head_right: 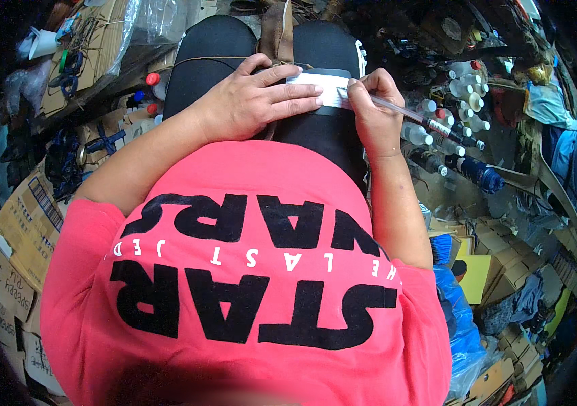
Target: Marking lines on a leather shoe component using a white template and a silver pen.
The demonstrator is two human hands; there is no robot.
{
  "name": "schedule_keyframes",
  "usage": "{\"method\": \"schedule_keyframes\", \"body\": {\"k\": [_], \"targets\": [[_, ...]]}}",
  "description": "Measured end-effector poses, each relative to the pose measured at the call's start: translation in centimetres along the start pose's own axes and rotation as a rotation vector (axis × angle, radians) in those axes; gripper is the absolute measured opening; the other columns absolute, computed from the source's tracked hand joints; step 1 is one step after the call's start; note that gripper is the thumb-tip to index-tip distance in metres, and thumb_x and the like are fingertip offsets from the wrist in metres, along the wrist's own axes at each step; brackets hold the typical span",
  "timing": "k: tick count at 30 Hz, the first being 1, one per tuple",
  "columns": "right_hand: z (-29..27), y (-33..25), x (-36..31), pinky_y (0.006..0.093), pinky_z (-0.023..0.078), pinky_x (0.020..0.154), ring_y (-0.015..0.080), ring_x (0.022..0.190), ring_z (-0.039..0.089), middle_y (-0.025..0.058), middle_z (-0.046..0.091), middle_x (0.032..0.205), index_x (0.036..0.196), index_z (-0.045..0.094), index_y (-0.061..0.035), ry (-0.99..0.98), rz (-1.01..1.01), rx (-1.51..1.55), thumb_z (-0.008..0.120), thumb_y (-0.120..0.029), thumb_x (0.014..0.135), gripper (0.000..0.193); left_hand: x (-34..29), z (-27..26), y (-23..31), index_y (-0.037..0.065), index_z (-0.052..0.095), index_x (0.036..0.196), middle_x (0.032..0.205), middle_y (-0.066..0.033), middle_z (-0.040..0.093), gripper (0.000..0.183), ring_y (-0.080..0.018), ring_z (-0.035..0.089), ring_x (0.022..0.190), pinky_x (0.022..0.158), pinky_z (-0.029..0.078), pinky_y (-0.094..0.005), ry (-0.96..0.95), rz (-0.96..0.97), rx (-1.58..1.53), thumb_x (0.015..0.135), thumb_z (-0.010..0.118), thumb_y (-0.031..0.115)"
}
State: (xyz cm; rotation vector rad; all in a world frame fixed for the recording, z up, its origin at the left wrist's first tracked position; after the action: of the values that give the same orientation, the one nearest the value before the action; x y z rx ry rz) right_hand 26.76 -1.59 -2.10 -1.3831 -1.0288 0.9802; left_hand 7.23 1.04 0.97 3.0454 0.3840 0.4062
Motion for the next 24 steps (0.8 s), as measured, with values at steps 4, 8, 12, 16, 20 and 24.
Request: {"method": "schedule_keyframes", "body": {"k": [4,8,12,16,20,24], "targets": [[-0.01,0.06,0.05,0.0208,0.038,0.055,0.0038,0.063,0.045,-0.0021,0.051,0.071,0.072,0.049,-0.0046,-0.002,-0.01,-0.027,0.065,-0.004,0.087,0.022,0.0,0.05,-0.06,0.027,0.055,0.136,0.14,0.0093,0.052,0.05,-0.0166,0.048,0.124,0.102,0.036,-0.0407,0.008,-0.002,-0.022,0.087,0.056,0.016],[-0.05,0.05,0.12,0.0209,0.038,0.055,0.0039,0.063,0.045,-0.0022,0.05,0.07,0.072,0.048,-0.005,0.009,-0.012,0.012,0.065,-0.004,0.087,0.023,0.11,-0.12,-0.01,0.026,0.055,0.136,0.14,0.009,0.052,0.05,-0.0167,0.049,0.124,0.102,0.037,-0.0409,-0.005,0.007,-0.012,0.088,0.057,0.016],[0.07,0.04,0.11,0.0213,0.039,0.055,0.0044,0.063,0.045,-0.0017,0.05,0.071,0.072,0.048,-0.0053,-0.005,0.019,0.042,0.064,-0.003,0.087,0.022,0.07,-0.14,-0.05,0.026,0.054,0.136,0.139,0.0088,0.052,0.05,-0.0168,0.049,0.124,0.103,0.036,-0.0411,0.002,0.001,-0.024,0.088,0.057,0.016],[0.09,-0.06,0.11,0.0214,0.04,0.056,0.0046,0.062,0.045,-0.0012,0.051,0.071,0.072,0.048,-0.0053,0.004,0.034,0.08,0.063,-0.003,0.088,0.022,0.09,-0.13,0.0,0.027,0.054,0.137,0.14,0.0091,0.051,0.051,-0.0167,0.048,0.125,0.103,0.035,-0.0416,-0.008,0.001,-0.013,0.087,0.057,0.015],[-0.06,0.07,0.17,0.0216,0.041,0.056,0.0047,0.063,0.046,-0.0009,0.051,0.071,0.072,0.048,-0.005,-0.011,0.014,0.043,0.062,-0.003,0.088,0.021,0.1,0.03,-0.05,0.027,0.053,0.137,0.141,0.0094,0.051,0.051,-0.0165,0.048,0.125,0.104,0.035,-0.0417,-0.014,-0.004,-0.022,0.087,0.057,0.015],[0.07,-0.09,0.19,0.0218,0.041,0.057,0.005,0.063,0.046,-0.0008,0.051,0.071,0.072,0.048,-0.0049,-0.019,0.0,0.045,0.062,-0.004,0.088,0.022,0.09,-0.02,-0.05,0.027,0.053,0.137,0.141,0.0095,0.051,0.051,-0.0165,0.048,0.126,0.104,0.035,-0.0417,-0.014,-0.001,-0.018,0.087,0.057,0.015]]}}
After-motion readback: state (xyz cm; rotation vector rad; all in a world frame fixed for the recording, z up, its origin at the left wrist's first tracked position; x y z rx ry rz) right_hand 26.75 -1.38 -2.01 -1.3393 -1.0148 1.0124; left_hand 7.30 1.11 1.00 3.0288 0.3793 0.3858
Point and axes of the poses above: each hand's wrist, its own x-axis towards the middle knuckle, its own z-axis out of the palm, y = z × x, the point moved 6 cm from there along x, towards the middle knuckle
